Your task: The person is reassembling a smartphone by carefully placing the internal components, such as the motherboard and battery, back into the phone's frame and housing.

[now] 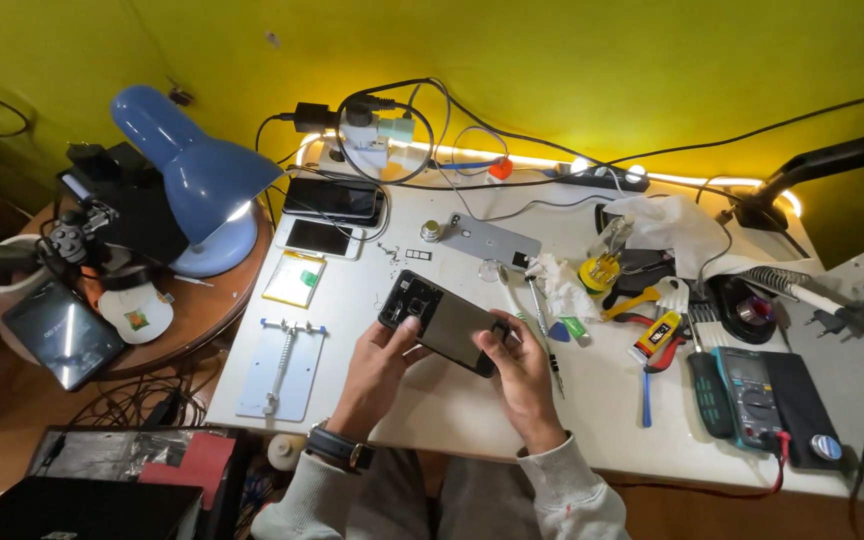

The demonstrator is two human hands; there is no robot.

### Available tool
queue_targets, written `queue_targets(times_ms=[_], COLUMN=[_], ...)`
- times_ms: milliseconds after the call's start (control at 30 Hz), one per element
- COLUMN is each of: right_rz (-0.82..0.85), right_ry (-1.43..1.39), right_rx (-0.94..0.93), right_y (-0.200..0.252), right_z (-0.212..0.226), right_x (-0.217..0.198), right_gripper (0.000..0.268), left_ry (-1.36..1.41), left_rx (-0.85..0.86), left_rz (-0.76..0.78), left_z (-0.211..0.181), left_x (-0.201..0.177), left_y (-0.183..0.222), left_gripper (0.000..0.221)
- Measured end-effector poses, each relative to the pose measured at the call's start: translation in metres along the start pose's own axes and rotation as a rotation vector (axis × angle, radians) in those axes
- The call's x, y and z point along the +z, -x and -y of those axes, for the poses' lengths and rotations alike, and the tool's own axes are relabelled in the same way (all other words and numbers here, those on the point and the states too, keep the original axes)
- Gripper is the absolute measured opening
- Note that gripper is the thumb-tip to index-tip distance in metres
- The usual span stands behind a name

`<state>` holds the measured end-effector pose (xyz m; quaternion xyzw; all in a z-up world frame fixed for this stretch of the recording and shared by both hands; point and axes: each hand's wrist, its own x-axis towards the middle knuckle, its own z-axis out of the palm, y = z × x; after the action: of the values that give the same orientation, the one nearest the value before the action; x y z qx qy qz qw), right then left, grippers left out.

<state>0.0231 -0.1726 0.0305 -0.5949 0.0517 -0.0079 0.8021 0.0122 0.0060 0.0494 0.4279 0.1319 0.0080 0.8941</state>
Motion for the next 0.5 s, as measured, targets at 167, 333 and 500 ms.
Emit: queue_targets(times_ms=[167,333,500], right_rz=[-0.054,-0.119,-0.099], right_ry=[0.043,0.176,0.417], right_rx=[-0.099,-0.160,-0.277], right_y=[-0.014,0.002,0.009], right_z=[-0.026,-0.015,-0.006], right_x=[-0.017,-0.007,-0.001], right_gripper=[0.044,0.042,0.044], left_ry=[-0.090,-0.197,-0.328], left_rx=[0.009,0.062,0.213], left_rz=[-0.005,0.089,0.207], left_z=[-0.012,-0.003,-0.001], left_x=[-0.024,-0.045,-0.058], left_y=[-0.017,-0.015,-0.017], left_gripper=[0.042,0.045,0.044])
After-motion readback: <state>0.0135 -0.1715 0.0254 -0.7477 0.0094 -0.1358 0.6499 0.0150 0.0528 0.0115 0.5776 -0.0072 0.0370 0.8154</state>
